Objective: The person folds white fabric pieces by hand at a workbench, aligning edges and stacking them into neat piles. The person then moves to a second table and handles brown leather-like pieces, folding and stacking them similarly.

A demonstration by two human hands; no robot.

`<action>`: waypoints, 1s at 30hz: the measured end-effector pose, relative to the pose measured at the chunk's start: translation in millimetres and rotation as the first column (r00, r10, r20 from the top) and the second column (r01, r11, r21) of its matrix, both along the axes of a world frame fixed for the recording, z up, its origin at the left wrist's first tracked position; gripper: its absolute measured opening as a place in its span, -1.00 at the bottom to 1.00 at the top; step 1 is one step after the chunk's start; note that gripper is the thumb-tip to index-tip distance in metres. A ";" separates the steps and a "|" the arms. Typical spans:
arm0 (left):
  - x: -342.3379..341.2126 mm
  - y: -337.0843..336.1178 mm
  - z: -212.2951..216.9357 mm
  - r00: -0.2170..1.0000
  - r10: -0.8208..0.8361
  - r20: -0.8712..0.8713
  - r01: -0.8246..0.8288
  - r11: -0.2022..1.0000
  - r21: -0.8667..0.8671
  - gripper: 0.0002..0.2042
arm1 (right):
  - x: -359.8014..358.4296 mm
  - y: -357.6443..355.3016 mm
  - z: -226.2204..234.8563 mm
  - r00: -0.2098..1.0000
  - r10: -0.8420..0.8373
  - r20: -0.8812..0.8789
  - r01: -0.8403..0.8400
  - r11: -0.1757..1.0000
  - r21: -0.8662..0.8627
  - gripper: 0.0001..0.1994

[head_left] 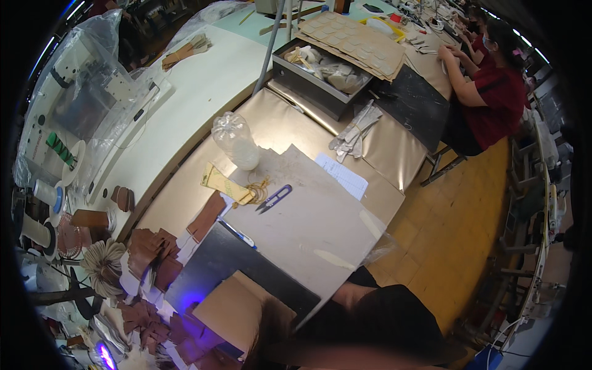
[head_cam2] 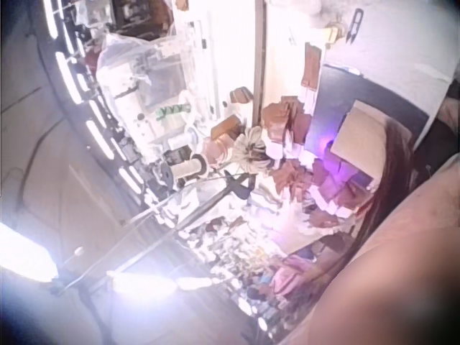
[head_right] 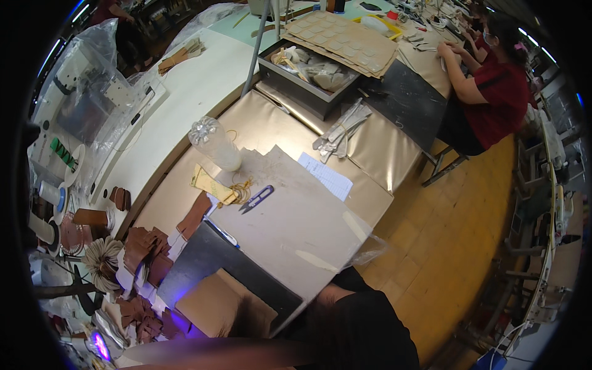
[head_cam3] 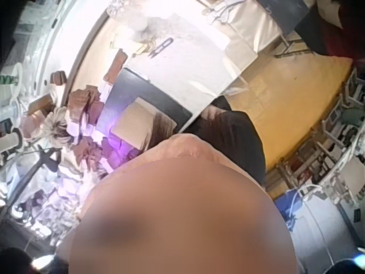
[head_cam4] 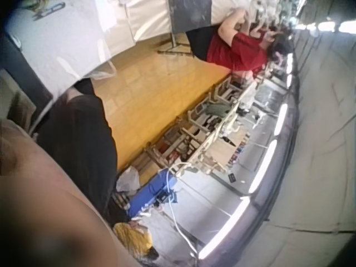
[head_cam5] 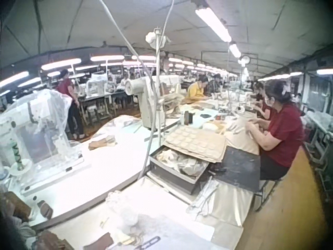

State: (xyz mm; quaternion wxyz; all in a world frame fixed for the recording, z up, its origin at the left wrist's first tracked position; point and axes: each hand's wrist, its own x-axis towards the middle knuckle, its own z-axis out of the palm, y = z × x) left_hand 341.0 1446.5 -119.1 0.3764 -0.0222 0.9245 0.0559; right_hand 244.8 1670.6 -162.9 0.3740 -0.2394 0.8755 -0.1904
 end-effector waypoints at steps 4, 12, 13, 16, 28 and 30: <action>19.4 0.2 -7.0 0.998 0.002 -0.060 -0.002 1.000 -0.003 -0.71 | 14.3 7.0 3.0 0.998 0.032 -0.048 -0.033 0.999 -0.024 -0.67; 73.6 -10.9 -1.6 0.995 -0.057 -0.079 0.056 0.998 -0.006 -0.72 | 66.0 43.0 38.3 0.992 0.034 -0.125 -0.057 0.982 -0.181 -0.67; 74.8 -11.3 4.8 0.994 -0.083 -0.064 0.084 0.996 0.018 -0.72 | 81.0 53.2 47.7 0.972 -0.084 -0.218 0.024 0.963 -0.267 -0.71; 60.1 -5.4 36.1 0.976 -0.215 0.042 0.197 0.944 0.264 -0.74 | 92.6 98.1 79.3 0.999 -0.036 0.023 0.041 0.957 -0.286 -0.63; -47.0 54.0 309.3 0.898 -0.437 -0.054 0.386 0.723 0.572 -0.50 | 17.7 250.8 271.5 0.898 -0.404 -0.175 0.362 0.903 -0.229 -0.63; -72.7 61.3 334.1 0.885 -0.434 -0.167 0.434 0.641 0.633 -0.50 | -20.9 284.1 266.6 0.734 -0.481 -0.479 0.469 0.870 -0.153 -0.65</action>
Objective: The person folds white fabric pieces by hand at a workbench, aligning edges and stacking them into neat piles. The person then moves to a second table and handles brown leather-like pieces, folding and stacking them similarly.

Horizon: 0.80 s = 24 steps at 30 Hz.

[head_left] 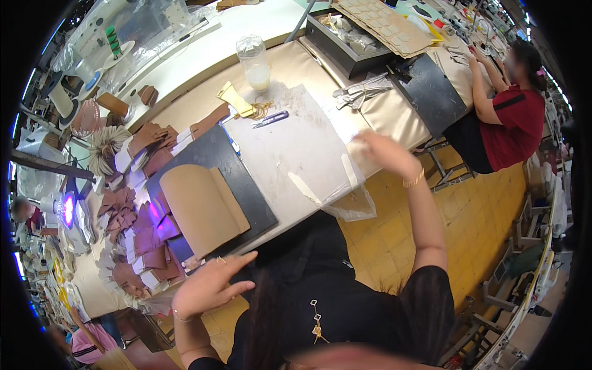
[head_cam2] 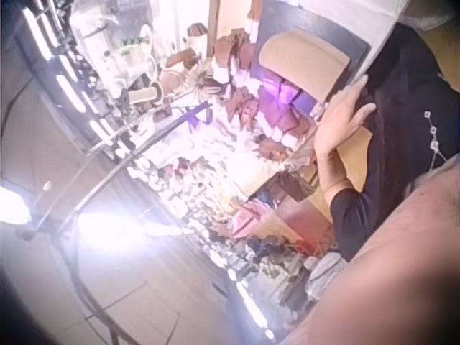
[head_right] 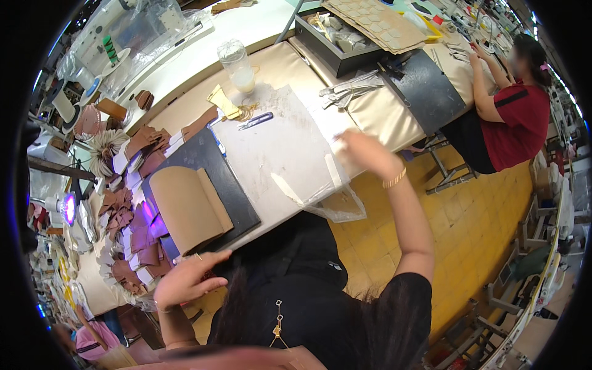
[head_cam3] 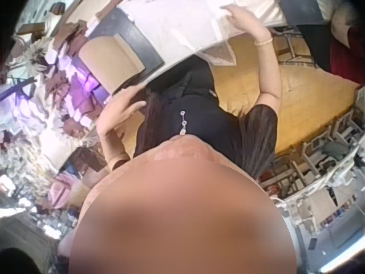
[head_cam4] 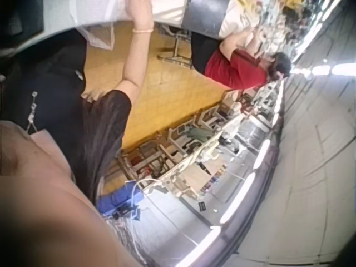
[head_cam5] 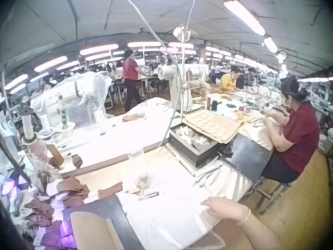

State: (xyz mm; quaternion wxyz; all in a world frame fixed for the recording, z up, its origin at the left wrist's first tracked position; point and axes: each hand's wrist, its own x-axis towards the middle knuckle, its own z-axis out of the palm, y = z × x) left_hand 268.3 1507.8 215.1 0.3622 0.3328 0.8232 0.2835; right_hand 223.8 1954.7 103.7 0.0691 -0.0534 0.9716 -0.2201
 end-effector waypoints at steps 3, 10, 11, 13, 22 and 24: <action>-35.1 15.2 15.8 0.981 0.077 -0.180 -0.070 0.997 0.044 -0.51 | -73.9 52.9 -15.9 0.974 -0.116 -0.197 0.157 0.966 0.204 -0.56; -142.9 63.6 -38.8 0.581 0.151 -0.800 -0.144 0.986 0.082 -0.49 | -158.3 85.8 -50.3 0.989 0.118 -0.095 -0.043 0.821 0.570 -0.36; -150.8 63.6 -47.8 0.636 0.140 -0.759 -0.149 0.987 0.058 -0.47 | -160.3 85.7 -51.9 0.994 0.090 -0.064 -0.047 0.870 0.491 -0.37; -156.5 59.8 -63.0 0.751 0.126 -0.648 -0.169 0.986 -0.003 -0.42 | -162.3 87.5 -53.3 0.992 0.109 -0.062 -0.060 0.845 0.531 -0.41; -151.8 54.9 -68.8 0.931 0.080 -0.357 -0.064 0.996 0.057 -0.41 | -137.9 69.8 -3.4 0.981 0.077 -0.180 -0.006 0.931 0.365 -0.60; -152.9 56.7 -62.6 0.921 0.117 -0.371 -0.097 0.993 0.073 -0.40 | -125.2 31.2 20.4 0.991 0.045 -0.126 -0.011 0.967 0.253 -0.61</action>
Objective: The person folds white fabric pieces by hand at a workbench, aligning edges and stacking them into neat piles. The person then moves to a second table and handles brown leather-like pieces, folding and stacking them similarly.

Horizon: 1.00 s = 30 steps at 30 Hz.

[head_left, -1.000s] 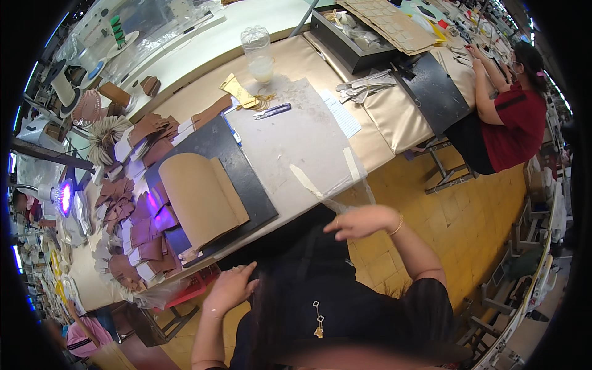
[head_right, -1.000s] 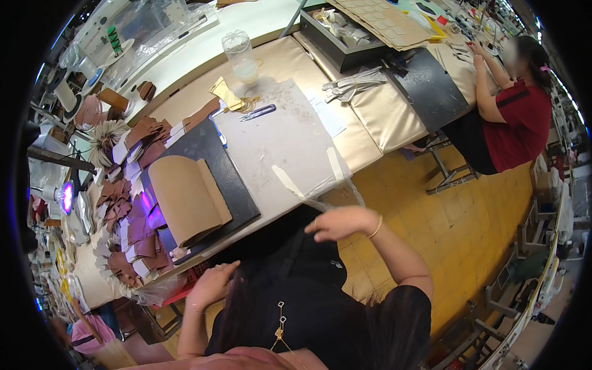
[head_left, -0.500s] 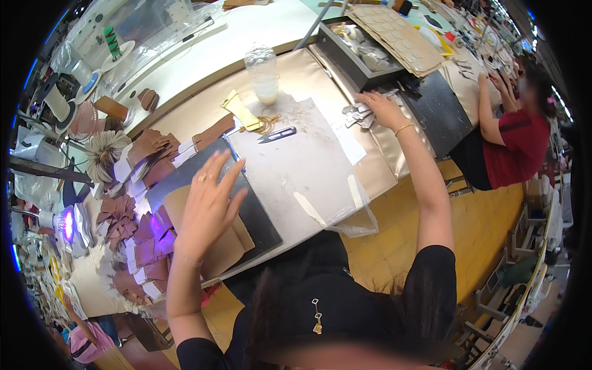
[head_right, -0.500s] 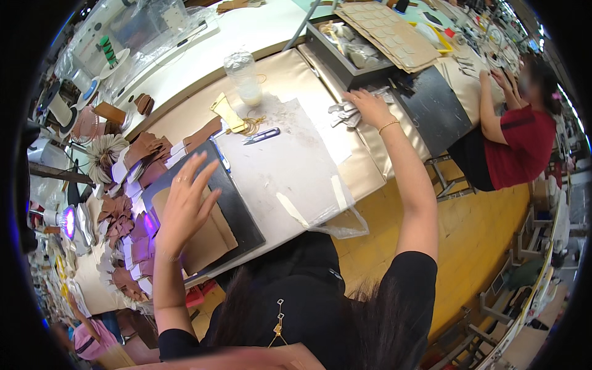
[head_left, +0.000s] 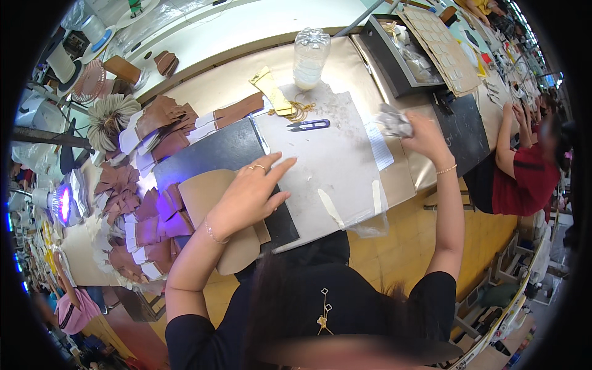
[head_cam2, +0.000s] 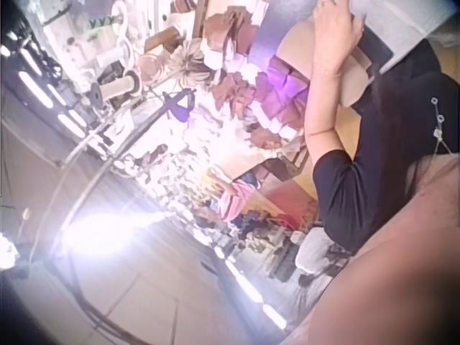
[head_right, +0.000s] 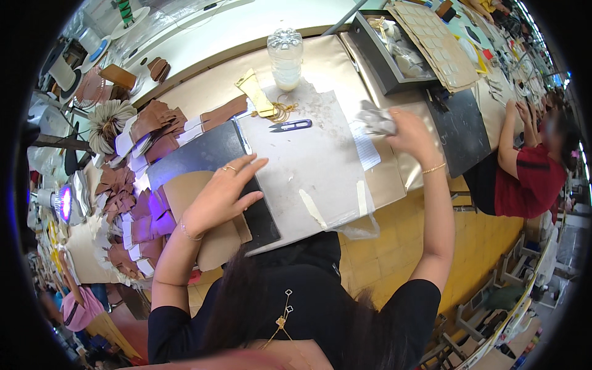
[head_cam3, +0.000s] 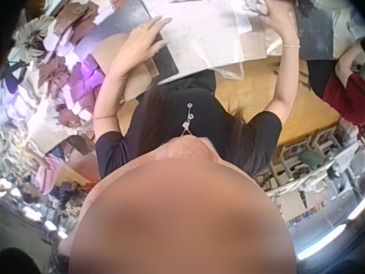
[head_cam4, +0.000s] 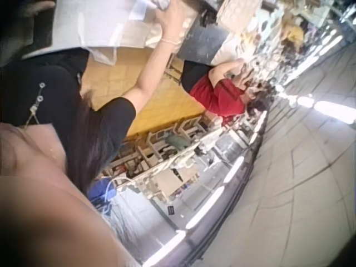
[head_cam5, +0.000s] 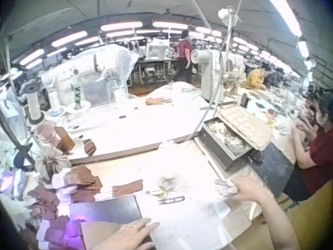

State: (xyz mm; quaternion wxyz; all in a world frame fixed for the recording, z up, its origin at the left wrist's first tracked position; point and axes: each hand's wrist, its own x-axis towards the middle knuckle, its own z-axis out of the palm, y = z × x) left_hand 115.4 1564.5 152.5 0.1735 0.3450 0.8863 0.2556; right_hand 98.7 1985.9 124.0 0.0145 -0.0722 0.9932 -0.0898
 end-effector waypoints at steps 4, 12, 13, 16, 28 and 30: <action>-5.2 3.8 11.3 0.935 0.152 0.322 -0.289 0.852 0.436 -0.45 | 9.9 -97.3 47.3 0.916 0.397 0.053 -0.381 0.906 -0.186 -0.67; -41.4 30.1 23.3 -0.096 -0.218 0.971 -0.548 0.826 0.131 -0.14 | 38.1 -222.7 105.1 0.682 0.731 0.023 -0.712 0.657 0.247 -0.62; -37.1 34.9 22.1 -0.047 -0.226 0.973 -0.578 0.801 0.158 -0.17 | 45.4 -223.5 113.3 0.694 0.718 -0.054 -0.693 0.686 0.219 -0.56; -31.1 39.2 16.5 0.023 -0.292 0.956 -0.670 0.706 0.232 -0.34 | 63.5 -208.5 133.1 0.794 0.580 -0.181 -0.579 0.813 0.063 -0.42; -31.7 48.8 -6.0 0.056 -0.281 0.958 -0.674 0.697 0.245 -0.61 | 87.7 -206.8 40.6 0.941 -0.050 -0.335 -0.152 0.821 -0.550 -0.83; -29.6 49.1 -5.3 0.083 -0.329 0.941 -0.668 0.682 0.297 -0.63 | 87.8 -210.6 40.1 0.942 -0.050 -0.332 -0.157 0.809 -0.567 -0.84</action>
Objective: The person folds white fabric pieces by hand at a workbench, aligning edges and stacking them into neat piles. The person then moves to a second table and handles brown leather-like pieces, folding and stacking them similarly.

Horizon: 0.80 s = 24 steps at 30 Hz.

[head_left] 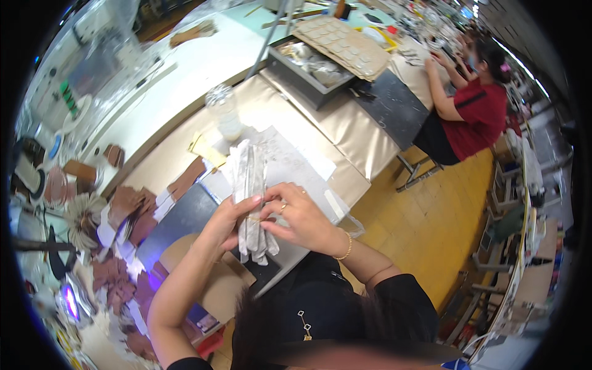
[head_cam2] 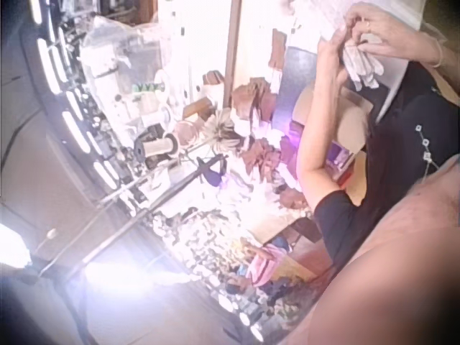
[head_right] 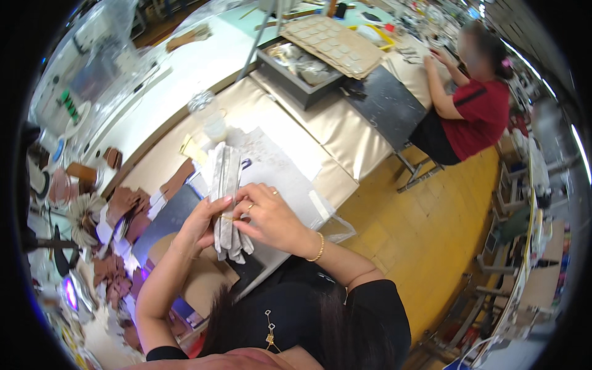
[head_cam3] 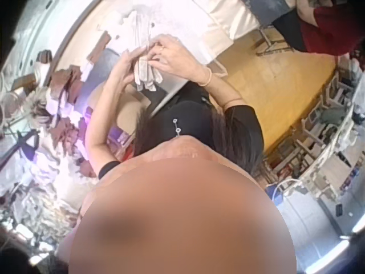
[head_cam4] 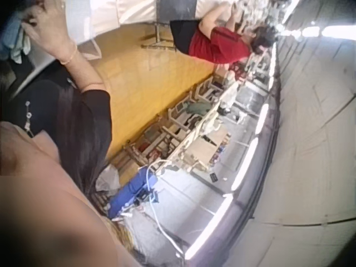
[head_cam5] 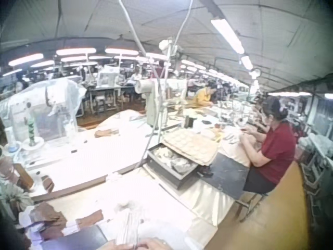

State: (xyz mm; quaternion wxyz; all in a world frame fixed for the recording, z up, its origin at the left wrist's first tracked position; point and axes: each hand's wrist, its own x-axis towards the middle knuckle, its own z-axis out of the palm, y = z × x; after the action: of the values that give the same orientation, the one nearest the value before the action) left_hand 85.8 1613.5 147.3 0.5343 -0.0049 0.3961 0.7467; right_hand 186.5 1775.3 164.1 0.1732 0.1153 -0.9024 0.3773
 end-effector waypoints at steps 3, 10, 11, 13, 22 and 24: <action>3.4 1.1 0.6 1.000 -0.020 -0.009 0.020 1.000 -0.015 -0.66 | 1.3 0.9 1.8 0.999 0.053 0.000 -0.053 0.998 -0.044 -0.85; 8.4 4.5 23.9 0.995 0.005 -0.095 -0.018 0.990 -0.140 -0.65 | 30.4 20.3 -4.3 0.838 0.525 0.152 -0.446 0.817 -0.364 -0.90; 8.8 4.9 32.2 0.977 -0.019 -0.212 -0.016 0.987 -0.161 -0.58 | 35.4 23.1 -6.1 0.812 0.538 0.227 -0.420 0.808 -0.413 -0.90; 9.7 10.3 49.4 0.945 -0.015 -0.326 -0.016 0.996 -0.093 -0.53 | 45.1 26.4 -11.6 0.734 0.568 0.371 -0.362 0.790 -0.494 -0.88; -12.7 57.3 49.3 0.895 -0.335 -0.296 0.316 0.942 -0.110 -0.60 | 65.2 54.5 -68.2 0.770 0.040 0.636 0.040 0.993 -0.111 -0.76; -19.4 75.7 16.7 0.767 -0.601 -0.224 0.555 0.797 -0.238 -0.64 | 65.0 82.9 -71.7 0.823 -0.326 0.465 0.288 0.945 0.152 -0.82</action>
State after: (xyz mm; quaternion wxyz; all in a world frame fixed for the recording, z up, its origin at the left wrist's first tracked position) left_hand 66.4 1689.3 164.0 0.6728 0.1843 0.5092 0.5041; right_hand 251.5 1858.2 92.4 -0.0041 -0.1230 -0.9370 0.3270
